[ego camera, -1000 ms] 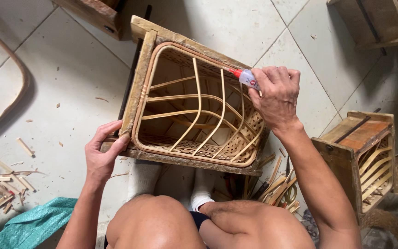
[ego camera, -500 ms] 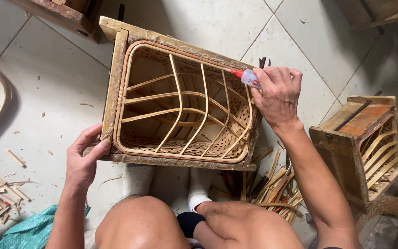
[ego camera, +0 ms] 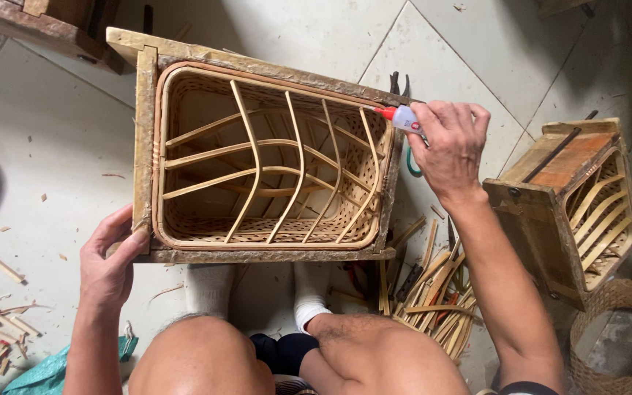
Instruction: The person sits on the floor assembling a woven bamboo basket frame. They apply glue along the rim with a squeeze bottle, tap and seat bamboo strips with a hammer, trim and adjust strips with pliers, and press strips into place by hand while rotating the basket.
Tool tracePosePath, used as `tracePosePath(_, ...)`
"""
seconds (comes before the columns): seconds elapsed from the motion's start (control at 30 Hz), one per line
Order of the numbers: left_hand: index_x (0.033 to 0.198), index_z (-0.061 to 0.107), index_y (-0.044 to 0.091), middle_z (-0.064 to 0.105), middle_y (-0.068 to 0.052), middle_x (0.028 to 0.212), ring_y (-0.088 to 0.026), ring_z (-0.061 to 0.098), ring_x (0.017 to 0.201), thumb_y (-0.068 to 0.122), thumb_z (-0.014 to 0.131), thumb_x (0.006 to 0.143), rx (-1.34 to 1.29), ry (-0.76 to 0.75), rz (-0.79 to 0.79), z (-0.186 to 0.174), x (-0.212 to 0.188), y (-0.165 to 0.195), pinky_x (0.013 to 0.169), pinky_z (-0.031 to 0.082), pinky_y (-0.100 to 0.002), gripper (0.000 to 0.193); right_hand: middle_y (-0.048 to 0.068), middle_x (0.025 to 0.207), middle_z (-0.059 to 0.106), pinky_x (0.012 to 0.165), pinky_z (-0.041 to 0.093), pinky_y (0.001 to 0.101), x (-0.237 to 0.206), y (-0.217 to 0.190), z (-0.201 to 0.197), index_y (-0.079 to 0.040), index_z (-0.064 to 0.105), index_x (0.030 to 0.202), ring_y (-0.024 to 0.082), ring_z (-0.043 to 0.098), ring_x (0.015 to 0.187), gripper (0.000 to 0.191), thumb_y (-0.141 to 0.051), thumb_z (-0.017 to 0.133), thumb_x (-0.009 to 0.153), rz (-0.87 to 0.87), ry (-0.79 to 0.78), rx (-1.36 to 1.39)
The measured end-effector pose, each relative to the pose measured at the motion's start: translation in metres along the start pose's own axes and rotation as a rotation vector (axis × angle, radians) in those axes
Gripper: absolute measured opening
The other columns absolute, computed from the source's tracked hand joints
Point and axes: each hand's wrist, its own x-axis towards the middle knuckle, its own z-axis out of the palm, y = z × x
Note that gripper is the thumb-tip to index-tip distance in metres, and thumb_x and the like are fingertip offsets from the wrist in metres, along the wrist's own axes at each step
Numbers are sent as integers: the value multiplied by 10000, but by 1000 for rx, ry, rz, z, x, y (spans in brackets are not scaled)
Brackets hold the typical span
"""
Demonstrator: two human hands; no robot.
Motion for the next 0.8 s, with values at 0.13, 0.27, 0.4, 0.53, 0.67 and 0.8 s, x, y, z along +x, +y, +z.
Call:
tracePosePath(0.13,1436,560,-66,663,-152,1296,-171,631,1150,36,700,915,-14,9,11,0,-1,-3,980,514,-284,550,4,1103,671,1036,361,410,3,0,1,-130,719,1230,190,595,1045,383,-168,862,876,-19,-16,-16)
tracePosePath(0.27,1445,567,-67,665,-151,1283,-163,626,1115,34,701,924,8,17,7,0,-2,-3,932,508,-278,547,-2,1110,674,1031,356,406,-3,6,0,-121,717,1224,186,589,1045,356,-175,862,903,-30,-25,-43)
tracePosePath(0.4,1448,565,-67,658,-145,1298,-156,624,1120,31,698,930,-13,10,4,1,-3,-3,924,504,-269,543,-5,1127,693,1011,376,399,-18,18,1,-119,732,1184,178,592,1045,272,-200,856,955,16,-3,-51)
tracePosePath(0.53,1449,559,-79,656,-153,1296,-160,634,1121,39,689,946,8,8,13,2,-4,-4,940,510,-274,533,81,1051,689,876,488,390,-48,15,1,-78,741,1139,183,620,920,324,-266,853,900,422,-69,344)
tracePosePath(0.67,1421,559,-101,660,-160,1325,-170,647,1167,61,673,992,-33,28,56,4,-3,-10,1027,515,-291,472,95,907,701,659,597,272,-95,-28,5,-14,665,1120,130,677,706,428,-344,774,870,1013,-102,1450)
tracePosePath(0.8,1430,577,-113,666,-164,1324,-165,637,1160,80,679,1056,-54,50,91,2,-4,-19,1047,499,-289,433,51,828,661,607,547,222,-125,-55,20,-29,633,1105,96,635,644,419,-369,734,882,1111,-121,1608)
